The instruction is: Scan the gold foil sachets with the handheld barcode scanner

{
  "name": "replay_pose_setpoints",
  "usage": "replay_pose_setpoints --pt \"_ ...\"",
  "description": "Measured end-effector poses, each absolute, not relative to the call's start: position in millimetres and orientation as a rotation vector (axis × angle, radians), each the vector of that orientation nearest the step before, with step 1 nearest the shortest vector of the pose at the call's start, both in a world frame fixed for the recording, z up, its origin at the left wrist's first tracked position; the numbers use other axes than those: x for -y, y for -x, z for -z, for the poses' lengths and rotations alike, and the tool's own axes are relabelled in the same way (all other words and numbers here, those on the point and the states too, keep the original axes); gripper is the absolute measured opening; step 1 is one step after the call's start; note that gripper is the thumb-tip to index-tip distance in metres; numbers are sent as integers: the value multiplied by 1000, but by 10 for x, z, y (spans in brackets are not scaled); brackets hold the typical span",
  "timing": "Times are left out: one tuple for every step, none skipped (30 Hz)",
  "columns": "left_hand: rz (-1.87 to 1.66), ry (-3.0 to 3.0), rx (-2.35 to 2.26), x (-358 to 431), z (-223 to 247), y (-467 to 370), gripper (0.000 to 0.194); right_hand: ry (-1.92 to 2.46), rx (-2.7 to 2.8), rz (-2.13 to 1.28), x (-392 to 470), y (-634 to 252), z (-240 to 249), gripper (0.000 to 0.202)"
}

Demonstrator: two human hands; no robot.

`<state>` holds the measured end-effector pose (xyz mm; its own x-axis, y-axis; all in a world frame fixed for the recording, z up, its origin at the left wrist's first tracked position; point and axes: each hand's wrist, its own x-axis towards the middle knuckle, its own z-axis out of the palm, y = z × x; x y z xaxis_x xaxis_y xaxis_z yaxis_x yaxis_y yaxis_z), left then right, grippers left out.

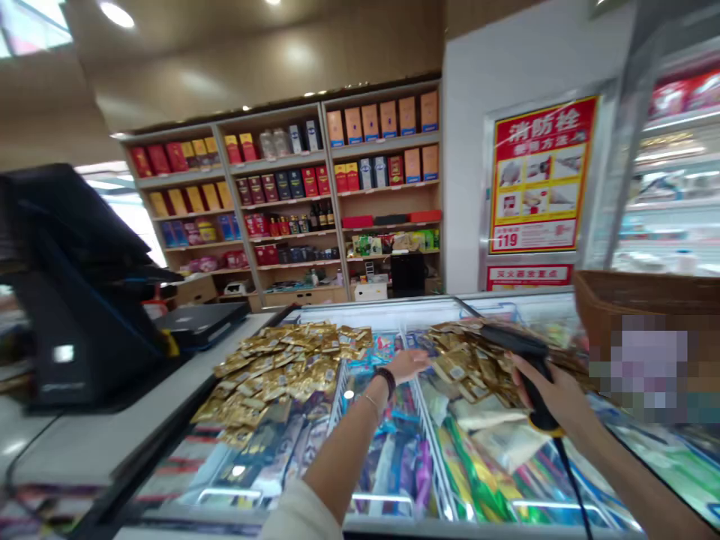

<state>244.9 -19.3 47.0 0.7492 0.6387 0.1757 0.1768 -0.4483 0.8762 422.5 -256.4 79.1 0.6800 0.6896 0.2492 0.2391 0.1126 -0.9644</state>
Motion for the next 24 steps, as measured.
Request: replay_pose_setpoints --pt "-611 -2020 -647 174 -479 -2328 28 1431 825 -410 2478 -4155 -809 56" --pt "-612 -2044 -707 146 -497 -2191 28 1403 832 -428 2392 -4079 -828 56" --pt "-630 -2056 -772 109 -523 -2038 28 1378 842 -446 2307 -3999 -850 56" --pt "-661 -2071 -844 65 -554 -1868 29 1356 855 -465 2227 -3914 -876 56" --pt "-703 -2085 -932 16 -585 -1683 30 1335 868 -484 2153 -3826 -906 55" --pt "-751 -2094 -1034 -33 -614 -1486 31 1315 882 -503 2085 -3736 -940 56" --pt "-798 -2097 -1143 -79 -636 -1283 32 1295 899 -522 2022 -3646 -974 56" --pt "-844 -2088 -1253 -118 -648 -1082 34 1278 917 -538 1964 -3555 -1008 56" --pt "-874 -2079 -1374 -148 -648 -889 38 1266 935 -549 1911 -3466 -1039 56" --pt "-880 -2079 -1507 -168 -633 -713 42 1255 950 -557 1859 -3379 -1064 56" --pt "-853 -2091 -1644 -178 -606 -561 48 1249 962 -568 1810 -3294 -1081 55" --pt "-798 -2114 -1775 -179 -568 -436 53 1244 975 -587 1760 -3212 -1089 53" --pt "-728 -2141 -1889 -173 -522 -342 56 1235 987 -611 1711 -3133 -1087 53" --pt "-664 -2166 -1974 -164 -471 -276 58 1223 992 -632 1662 -3057 -1075 52" --pt "-625 -2183 -2020 -152 -420 -236 58 1211 996 -654 1612 -2986 -1052 52" --pt "-629 -2184 -2032 -140 -371 -216 58 1203 1003 -677 1562 -2920 -1019 53" --pt "-662 -2175 -2031 -129 -328 -211 57 1195 1013 -699 1512 -2861 -977 53" --pt "-710 -2161 -2023 -119 -292 -214 56 1185 1020 -722 1463 -2810 -927 54" --pt "-759 -2145 -2011 -111 -265 -220 56 1177 1020 -744 1416 -2769 -871 54" --pt "-802 -2132 -1995 -105 -245 -225 55 1170 1017 -770 1373 -2738 -812 55" --pt "-838 -2124 -1974 -101 -233 -228 54 1167 1014 -801 1334 -2717 -753 56" --pt "-867 -2122 -1951 -100 -228 -227 52 1174 1008 -826 1300 -2705 -696 56" --pt "-889 -2121 -1930 -102 -228 -223 49 1195 1007 -855 1274 -2701 -645 57" --pt "-907 -2118 -1913 -106 -232 -218 46 1221 1010 -883 1255 -2703 -602 57"
